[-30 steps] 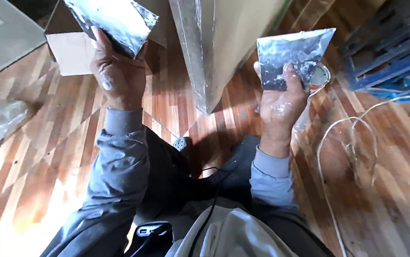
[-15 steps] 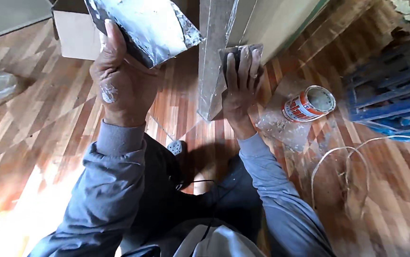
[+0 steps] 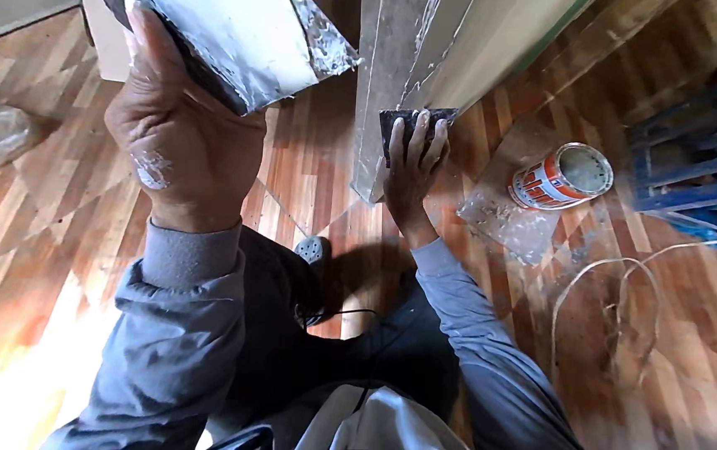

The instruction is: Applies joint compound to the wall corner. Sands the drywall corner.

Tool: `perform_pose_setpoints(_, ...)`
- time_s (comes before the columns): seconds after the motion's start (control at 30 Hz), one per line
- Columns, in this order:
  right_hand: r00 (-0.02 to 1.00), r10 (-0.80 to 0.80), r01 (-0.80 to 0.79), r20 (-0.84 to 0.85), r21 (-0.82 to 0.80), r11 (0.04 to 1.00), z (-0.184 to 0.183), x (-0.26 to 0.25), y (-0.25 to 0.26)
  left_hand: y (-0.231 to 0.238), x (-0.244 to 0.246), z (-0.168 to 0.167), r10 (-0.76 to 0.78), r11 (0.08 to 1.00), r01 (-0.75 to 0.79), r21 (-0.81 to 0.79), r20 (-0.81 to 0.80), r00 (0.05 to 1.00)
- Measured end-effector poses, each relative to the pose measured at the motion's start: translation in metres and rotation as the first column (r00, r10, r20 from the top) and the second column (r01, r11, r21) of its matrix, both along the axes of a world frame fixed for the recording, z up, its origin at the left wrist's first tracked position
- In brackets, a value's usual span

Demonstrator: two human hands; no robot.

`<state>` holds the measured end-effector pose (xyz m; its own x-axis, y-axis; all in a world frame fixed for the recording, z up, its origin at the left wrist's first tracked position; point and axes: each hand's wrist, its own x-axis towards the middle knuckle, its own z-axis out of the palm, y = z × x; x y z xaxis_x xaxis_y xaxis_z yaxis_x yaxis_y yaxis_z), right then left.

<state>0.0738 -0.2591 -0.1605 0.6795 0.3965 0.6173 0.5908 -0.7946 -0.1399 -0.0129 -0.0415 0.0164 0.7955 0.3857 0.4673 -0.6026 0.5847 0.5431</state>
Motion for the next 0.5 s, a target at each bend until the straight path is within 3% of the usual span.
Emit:
perform_pose_setpoints(0.1,0.999,-0.001,0.001,-0.042,-0.01,1.0,-0.02,0.0,-0.002,0.001,0.0,0.0,0.015,1.0,-0.015,-0.005,-0.035,0.999)
perform_pose_setpoints(0.27,0.972,-0.153,0.157,0.178,-0.01,0.988,-0.073,0.024,0.005,0.005,0.0,-0.004,0.01,1.0,-0.01,0.023,-0.008,1.0)
perform_pose_setpoints(0.43,0.994,-0.103,0.106,0.048,-0.066,0.992,-0.092,0.012,-0.004,0.006,-0.008,-0.004,0.037,0.999,-0.038,-0.013,-0.06,0.997)
perform_pose_setpoints(0.5,0.993,-0.094,0.097,0.072,-0.034,0.995,-0.106,0.012,-0.005,0.006,-0.013,-0.003,0.053,0.999,-0.053,0.003,-0.073,0.996)
